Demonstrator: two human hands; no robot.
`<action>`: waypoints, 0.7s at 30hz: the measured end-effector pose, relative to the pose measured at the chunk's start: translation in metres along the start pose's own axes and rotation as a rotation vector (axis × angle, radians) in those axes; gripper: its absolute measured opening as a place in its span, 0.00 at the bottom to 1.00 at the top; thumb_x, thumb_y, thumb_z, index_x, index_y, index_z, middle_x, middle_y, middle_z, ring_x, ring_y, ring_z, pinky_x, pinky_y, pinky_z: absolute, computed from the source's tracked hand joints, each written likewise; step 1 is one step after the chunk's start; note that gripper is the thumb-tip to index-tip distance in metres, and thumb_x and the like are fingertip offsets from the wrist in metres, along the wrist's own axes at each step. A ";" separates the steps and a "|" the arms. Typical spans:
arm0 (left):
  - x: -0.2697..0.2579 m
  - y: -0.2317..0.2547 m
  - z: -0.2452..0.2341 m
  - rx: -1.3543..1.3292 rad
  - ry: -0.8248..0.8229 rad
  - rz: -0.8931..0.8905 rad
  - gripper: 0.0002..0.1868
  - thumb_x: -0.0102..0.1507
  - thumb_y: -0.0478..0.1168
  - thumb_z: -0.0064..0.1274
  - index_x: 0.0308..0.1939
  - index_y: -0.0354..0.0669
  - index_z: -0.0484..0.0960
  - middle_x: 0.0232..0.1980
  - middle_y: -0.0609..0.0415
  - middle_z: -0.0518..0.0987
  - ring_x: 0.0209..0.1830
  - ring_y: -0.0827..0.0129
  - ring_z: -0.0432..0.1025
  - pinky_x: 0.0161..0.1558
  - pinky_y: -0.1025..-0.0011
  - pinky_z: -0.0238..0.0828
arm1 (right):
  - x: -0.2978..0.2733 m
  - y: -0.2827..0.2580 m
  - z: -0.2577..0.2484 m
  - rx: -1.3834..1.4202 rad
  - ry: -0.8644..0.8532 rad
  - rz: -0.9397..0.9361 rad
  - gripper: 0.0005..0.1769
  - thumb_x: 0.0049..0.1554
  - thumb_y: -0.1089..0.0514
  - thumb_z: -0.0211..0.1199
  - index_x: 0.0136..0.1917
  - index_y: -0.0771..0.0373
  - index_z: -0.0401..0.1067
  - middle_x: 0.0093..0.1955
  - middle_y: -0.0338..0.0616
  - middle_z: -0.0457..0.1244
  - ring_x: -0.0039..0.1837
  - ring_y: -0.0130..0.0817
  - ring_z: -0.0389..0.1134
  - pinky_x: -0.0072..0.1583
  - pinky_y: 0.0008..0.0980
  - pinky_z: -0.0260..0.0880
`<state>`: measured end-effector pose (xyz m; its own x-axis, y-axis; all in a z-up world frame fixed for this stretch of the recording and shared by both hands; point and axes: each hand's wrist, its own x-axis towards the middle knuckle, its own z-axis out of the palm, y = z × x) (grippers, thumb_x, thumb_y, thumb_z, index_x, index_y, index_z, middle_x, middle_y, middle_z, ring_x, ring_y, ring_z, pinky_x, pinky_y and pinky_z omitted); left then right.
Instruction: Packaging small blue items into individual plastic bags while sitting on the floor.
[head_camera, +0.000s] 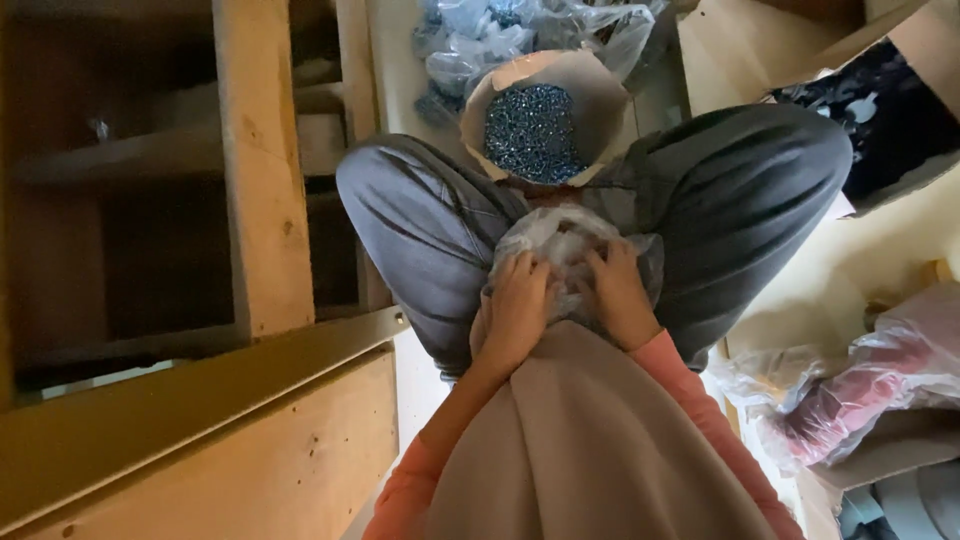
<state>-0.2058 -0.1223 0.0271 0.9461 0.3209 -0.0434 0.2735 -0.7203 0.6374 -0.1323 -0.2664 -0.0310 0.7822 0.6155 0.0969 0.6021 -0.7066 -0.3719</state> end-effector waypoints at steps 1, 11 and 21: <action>0.002 -0.012 0.006 0.001 0.001 0.004 0.12 0.69 0.42 0.52 0.50 0.36 0.80 0.42 0.41 0.78 0.48 0.49 0.72 0.49 0.54 0.67 | -0.001 0.004 0.004 -0.001 0.004 0.001 0.21 0.52 0.58 0.72 0.56 0.64 0.68 0.56 0.58 0.60 0.64 0.58 0.65 0.61 0.46 0.73; 0.001 -0.003 -0.029 -0.332 -0.233 0.158 0.12 0.67 0.45 0.58 0.49 0.41 0.85 0.46 0.44 0.84 0.52 0.48 0.78 0.57 0.55 0.71 | -0.010 0.009 -0.067 0.467 0.276 0.106 0.08 0.58 0.61 0.69 0.50 0.56 0.72 0.48 0.40 0.68 0.55 0.43 0.71 0.61 0.43 0.67; 0.022 -0.016 -0.012 -1.017 -0.162 0.066 0.14 0.69 0.44 0.56 0.53 0.39 0.85 0.50 0.45 0.86 0.49 0.65 0.78 0.55 0.63 0.74 | 0.029 0.037 -0.132 0.811 0.546 0.283 0.07 0.69 0.62 0.66 0.54 0.61 0.68 0.41 0.43 0.64 0.40 0.33 0.64 0.47 0.32 0.63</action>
<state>-0.1918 -0.0965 0.0255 0.9865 0.1586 -0.0396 0.0154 0.1510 0.9884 -0.0667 -0.3208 0.0797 0.9675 0.0754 0.2415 0.2525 -0.2266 -0.9407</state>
